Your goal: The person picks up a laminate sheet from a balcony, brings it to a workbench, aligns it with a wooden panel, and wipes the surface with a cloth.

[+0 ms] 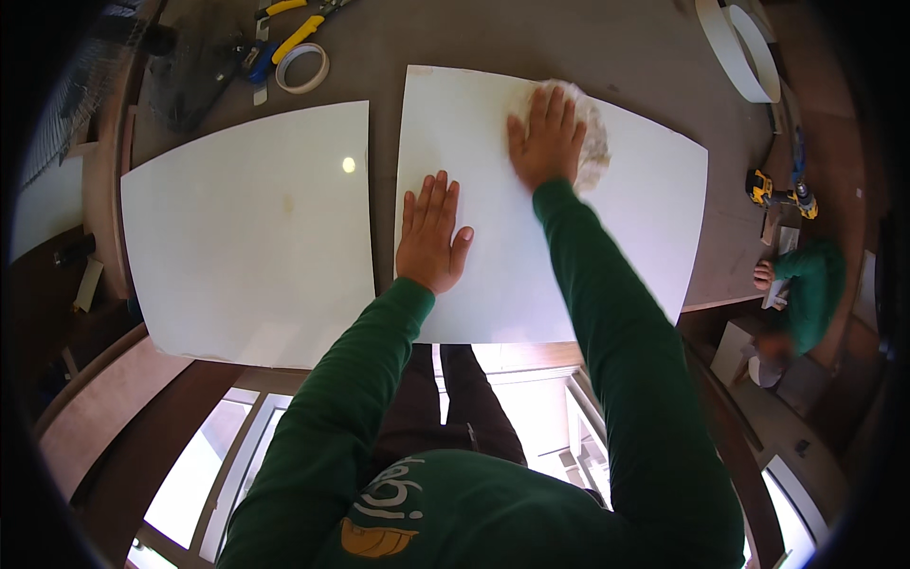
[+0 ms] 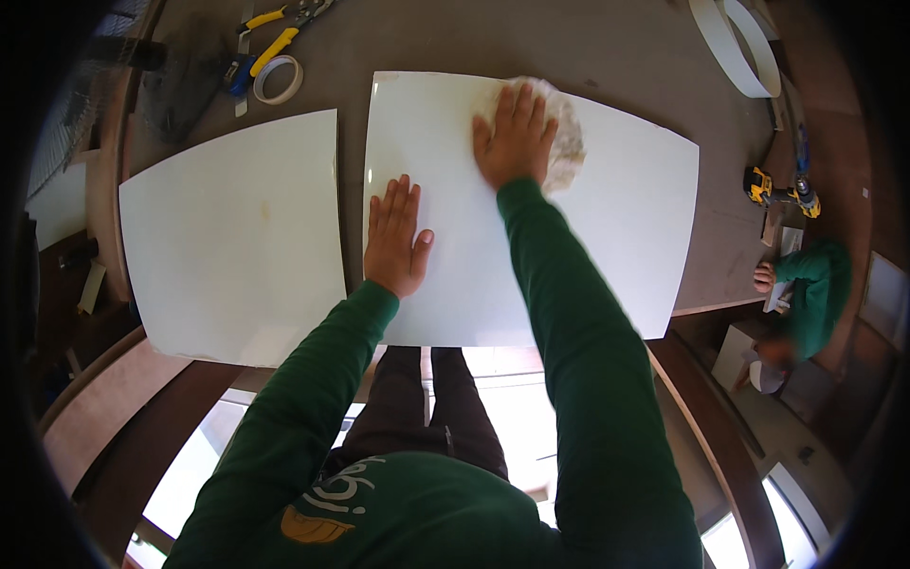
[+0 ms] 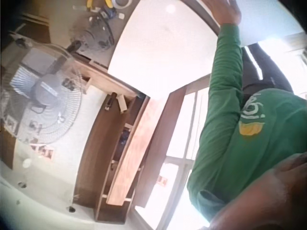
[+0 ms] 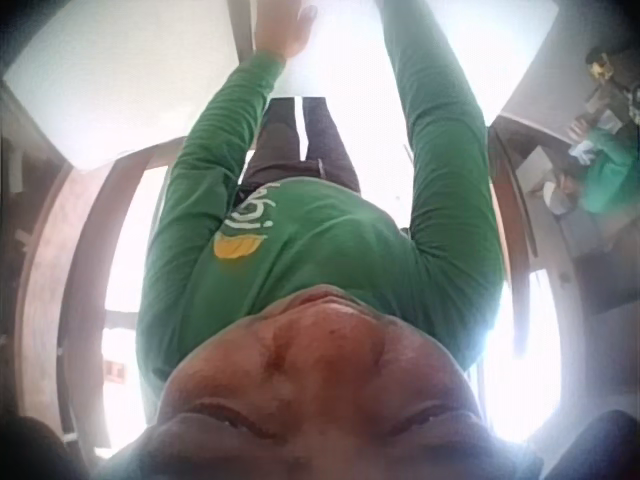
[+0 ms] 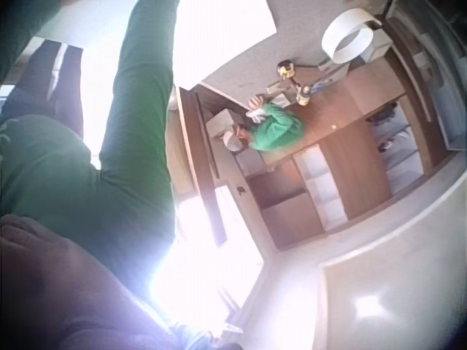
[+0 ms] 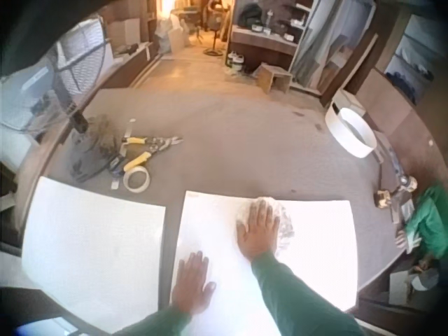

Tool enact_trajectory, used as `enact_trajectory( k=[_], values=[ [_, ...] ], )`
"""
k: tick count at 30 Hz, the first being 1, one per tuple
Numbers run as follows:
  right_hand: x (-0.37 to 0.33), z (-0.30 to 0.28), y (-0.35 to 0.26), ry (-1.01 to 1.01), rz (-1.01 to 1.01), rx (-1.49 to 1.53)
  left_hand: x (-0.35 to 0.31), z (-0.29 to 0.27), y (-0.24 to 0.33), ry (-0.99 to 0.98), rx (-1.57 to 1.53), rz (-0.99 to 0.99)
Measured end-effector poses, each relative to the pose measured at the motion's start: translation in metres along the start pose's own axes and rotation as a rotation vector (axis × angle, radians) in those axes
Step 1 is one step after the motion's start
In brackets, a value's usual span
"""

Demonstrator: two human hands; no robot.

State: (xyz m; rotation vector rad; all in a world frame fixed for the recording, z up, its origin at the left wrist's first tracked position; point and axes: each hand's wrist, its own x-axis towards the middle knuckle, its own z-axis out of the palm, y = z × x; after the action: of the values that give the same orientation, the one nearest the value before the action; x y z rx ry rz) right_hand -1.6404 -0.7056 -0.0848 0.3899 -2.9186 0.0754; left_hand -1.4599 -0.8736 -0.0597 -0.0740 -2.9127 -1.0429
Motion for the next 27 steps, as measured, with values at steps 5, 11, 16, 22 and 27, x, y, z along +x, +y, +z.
enact_trajectory(
  k=[5,11,16,22,27],
  values=[
    [-0.193,-0.070,-0.082,-0.328,-0.175,0.138,-0.015,-0.014,-0.018,0.232,-0.356,-0.018],
    [-0.279,-0.101,-0.112,-0.470,-0.275,0.318,-0.031,-0.037,-0.021,0.360,-0.779,-0.312],
    [-0.222,-0.081,-0.102,-0.372,-0.331,0.294,-0.166,-0.068,0.017,0.196,-0.798,-0.564],
    [-0.082,-0.029,-0.097,-0.117,-0.388,0.151,-0.266,-0.054,0.064,-0.169,-1.041,-0.941],
    [-0.059,-0.015,-0.100,-0.098,-0.360,0.205,-0.232,-0.022,0.039,-0.010,-1.179,-1.134]
  ],
)
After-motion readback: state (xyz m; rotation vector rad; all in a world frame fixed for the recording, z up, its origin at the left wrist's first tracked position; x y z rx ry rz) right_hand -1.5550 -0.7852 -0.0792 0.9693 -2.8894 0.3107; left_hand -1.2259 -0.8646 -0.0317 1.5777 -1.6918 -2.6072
